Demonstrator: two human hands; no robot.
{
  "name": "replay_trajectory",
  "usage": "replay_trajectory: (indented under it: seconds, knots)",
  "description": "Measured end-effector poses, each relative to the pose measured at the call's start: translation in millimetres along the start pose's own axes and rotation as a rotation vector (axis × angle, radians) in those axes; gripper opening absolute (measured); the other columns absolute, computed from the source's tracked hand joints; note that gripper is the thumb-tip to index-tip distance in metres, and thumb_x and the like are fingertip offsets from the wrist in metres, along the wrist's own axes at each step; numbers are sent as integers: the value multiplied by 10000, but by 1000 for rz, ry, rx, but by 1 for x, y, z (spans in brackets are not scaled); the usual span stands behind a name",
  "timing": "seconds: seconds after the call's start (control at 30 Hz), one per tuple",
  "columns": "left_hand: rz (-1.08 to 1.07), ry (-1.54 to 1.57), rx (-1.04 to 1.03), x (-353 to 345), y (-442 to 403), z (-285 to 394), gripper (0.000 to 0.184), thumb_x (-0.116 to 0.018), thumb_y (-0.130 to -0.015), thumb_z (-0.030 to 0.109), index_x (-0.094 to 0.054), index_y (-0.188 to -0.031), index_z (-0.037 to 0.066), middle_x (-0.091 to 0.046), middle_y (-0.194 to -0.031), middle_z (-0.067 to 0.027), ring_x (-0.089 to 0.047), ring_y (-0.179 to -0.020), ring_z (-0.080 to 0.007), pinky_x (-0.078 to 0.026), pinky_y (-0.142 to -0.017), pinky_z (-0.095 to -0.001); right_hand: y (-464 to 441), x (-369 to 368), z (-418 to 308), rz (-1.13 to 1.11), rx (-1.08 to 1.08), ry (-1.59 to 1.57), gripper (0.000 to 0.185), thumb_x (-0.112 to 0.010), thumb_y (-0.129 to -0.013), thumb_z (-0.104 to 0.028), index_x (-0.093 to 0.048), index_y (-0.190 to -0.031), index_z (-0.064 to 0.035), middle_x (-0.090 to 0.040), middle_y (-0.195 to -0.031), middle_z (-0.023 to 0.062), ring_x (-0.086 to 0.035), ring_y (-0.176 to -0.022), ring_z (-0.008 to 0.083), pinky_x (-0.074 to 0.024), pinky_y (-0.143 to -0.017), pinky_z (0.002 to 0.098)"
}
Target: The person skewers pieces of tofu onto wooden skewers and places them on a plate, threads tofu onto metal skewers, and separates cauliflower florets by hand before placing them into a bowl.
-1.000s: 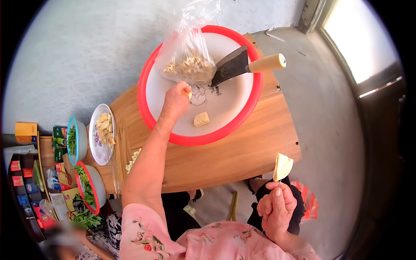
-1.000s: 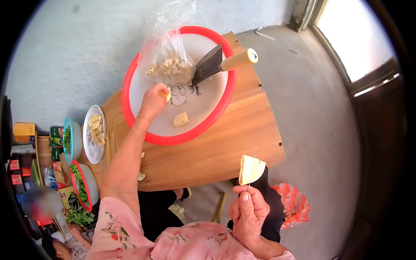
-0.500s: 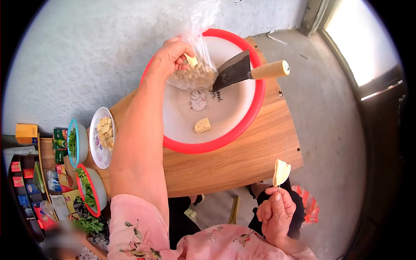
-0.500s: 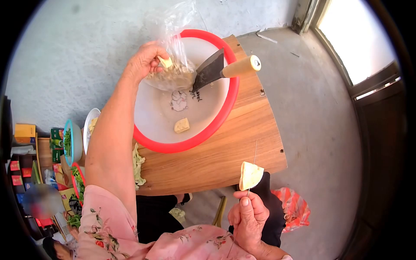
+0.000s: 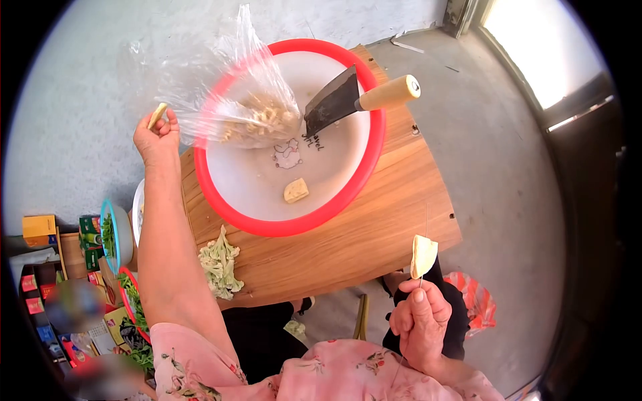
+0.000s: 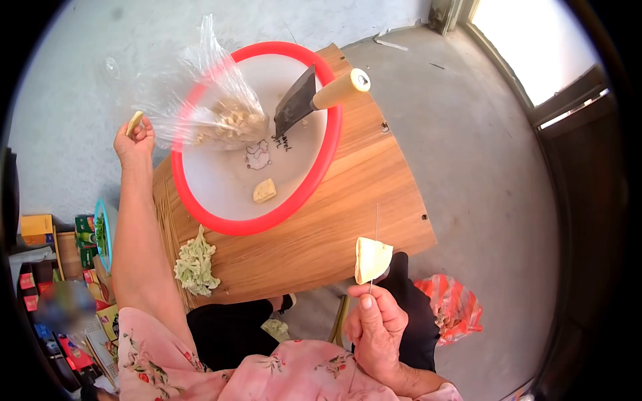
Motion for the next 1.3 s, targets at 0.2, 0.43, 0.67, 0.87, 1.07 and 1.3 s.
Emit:
replay_trajectory:
  seconds: [0.2, 0.43, 0.67, 0.87, 1.07, 1.3]
  knots:
    - [-2, -77, -22, 1, 9, 4, 67, -488, -765, 4, -469, -704, -17, -362, -536, -64, -299, -425, -135, -517, -723, -383, -1, -2, -1, -9, 14, 42, 240, -477, -937, -228, -549, -980, -4, -387, -481, -19, -307, -394, 54, -275, -386, 225]
    - [-2, -120, 8, 25, 10, 11, 78, -524, -771, -3, -472, -714, -9, -395, -571, -73, -335, -446, -141, -508, -740, -401, 0, -2, -1, 20, 61, 68, 243, -473, -937, -243, -552, -968, -16, -372, -474, -24, -307, -383, 58, -269, -377, 228]
    - [-230, -358, 17, 16, 60, 24, 119, -567, -819, 38, -467, -754, 31, -443, -640, -35, -413, -530, -120, -503, -701, -351, 3, -11, 3, -10, 113, 96, 253, -465, -941, -265, -550, -970, -28, -358, -480, -28, -299, -382, 60, -259, -372, 222]
    - [-307, -254, 120, 81, 111, 48, 198, -576, -847, 101, -554, -1027, 21, -586, -860, -60, -521, -659, -134, -508, -699, -343, 8, -26, 9, -44, 175, 203, 344, -454, -947, -252, -485, -1187, -8, -312, -496, -36, -287, -396, 51, -256, -379, 210]
    - [-297, -107, 101, 177, 180, 71, 260, -526, -879, 116, -539, -1125, 34, -614, -973, -85, -600, -811, -197, -529, -740, -375, 19, -41, 26, -197, 173, 401, 359, -501, -929, -229, -519, -1202, 4, -329, -498, -54, -260, -395, 35, -238, -378, 200]
    - [-253, 67, 165, 242, 256, 50, 267, -514, -862, 22, -527, -1129, 21, -595, -1030, -95, -598, -894, -193, -548, -694, -322, 36, -54, 60, -343, 75, 549, 332, -551, -904, -224, -561, -1163, -17, -353, -556, -94, -280, -440, 3, -205, -391, 170]
Point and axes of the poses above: each hand's wrist, its own y-axis away from the middle knuckle, its own x-axis out of the back of the hand, z = x × y, the point moved 4 cm from there along -y, towards the middle knuckle
